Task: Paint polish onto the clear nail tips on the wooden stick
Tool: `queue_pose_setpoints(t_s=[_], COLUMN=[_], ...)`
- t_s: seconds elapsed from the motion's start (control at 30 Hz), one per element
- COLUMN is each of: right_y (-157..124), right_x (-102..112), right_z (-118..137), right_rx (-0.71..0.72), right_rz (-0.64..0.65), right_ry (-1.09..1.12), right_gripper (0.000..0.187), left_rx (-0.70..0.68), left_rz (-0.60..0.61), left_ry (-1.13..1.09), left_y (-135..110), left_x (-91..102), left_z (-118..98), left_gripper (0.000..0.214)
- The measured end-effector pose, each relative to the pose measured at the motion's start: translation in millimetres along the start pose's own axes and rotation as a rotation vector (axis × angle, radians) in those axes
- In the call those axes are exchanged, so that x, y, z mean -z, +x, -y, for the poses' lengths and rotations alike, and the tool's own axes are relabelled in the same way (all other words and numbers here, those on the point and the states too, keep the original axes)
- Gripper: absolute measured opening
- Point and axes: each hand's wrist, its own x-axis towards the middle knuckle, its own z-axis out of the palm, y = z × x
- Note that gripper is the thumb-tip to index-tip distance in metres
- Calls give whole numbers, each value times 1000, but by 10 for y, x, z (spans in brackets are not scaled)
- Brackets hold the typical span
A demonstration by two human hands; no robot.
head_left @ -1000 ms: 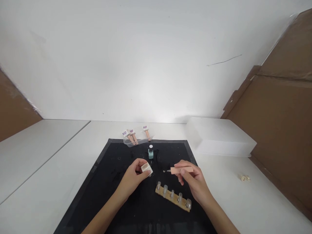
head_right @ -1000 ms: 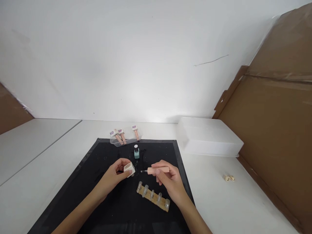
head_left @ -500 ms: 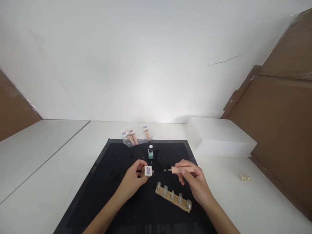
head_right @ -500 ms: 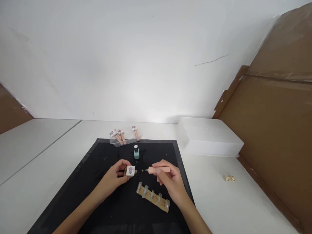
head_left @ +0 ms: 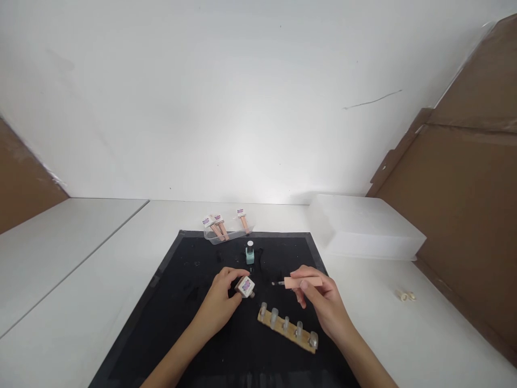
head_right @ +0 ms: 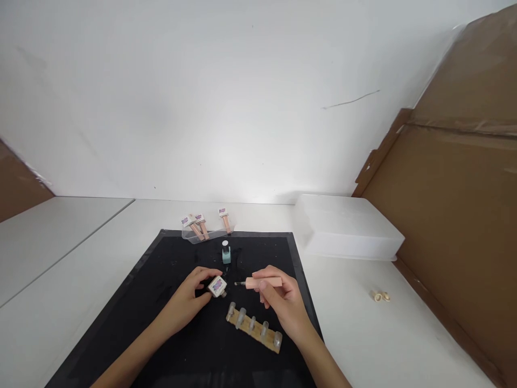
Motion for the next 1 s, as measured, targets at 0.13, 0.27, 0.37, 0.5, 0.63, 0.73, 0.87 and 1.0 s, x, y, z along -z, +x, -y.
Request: queue_pose_setpoints(t_s=[0.13, 0.27, 0.37, 0.5, 0.63, 0.73, 0.87, 1.0], right_y=[2, 7, 3, -6, -3, 9, 21, 25], right_x=[11, 25, 25, 18, 21, 24, 20, 20], right_z=[-13, -30, -23, -8, -4, 9, 42, 48], right_rx=[-10, -11, -4, -13, -27, -37, -39, -32], right_rz=[-9, 1, 9, 5, -20, -35, -37, -48], right_ry=[-6, -6, -3, 10, 5, 6, 8, 12], right_gripper=[18, 17, 16, 16, 18, 18, 19, 20], left_rx=[-1, -23, -12, -19, -287, -382, -466, -494], left_rz=[-25, -40, -31, -55, -30, 109, 240, 246], left_ry=[5, 2, 3, 4, 57, 86, 214, 288], left_y=[-1, 4, 17, 12, -81, -178, -237, -226], left_x=[-6, -11, -14, 0, 26, 11, -71, -135], left_z=[-8, 6, 25, -11, -151, -239, -235, -194], left_gripper=[40, 44, 47, 49, 50, 60, 76, 77])
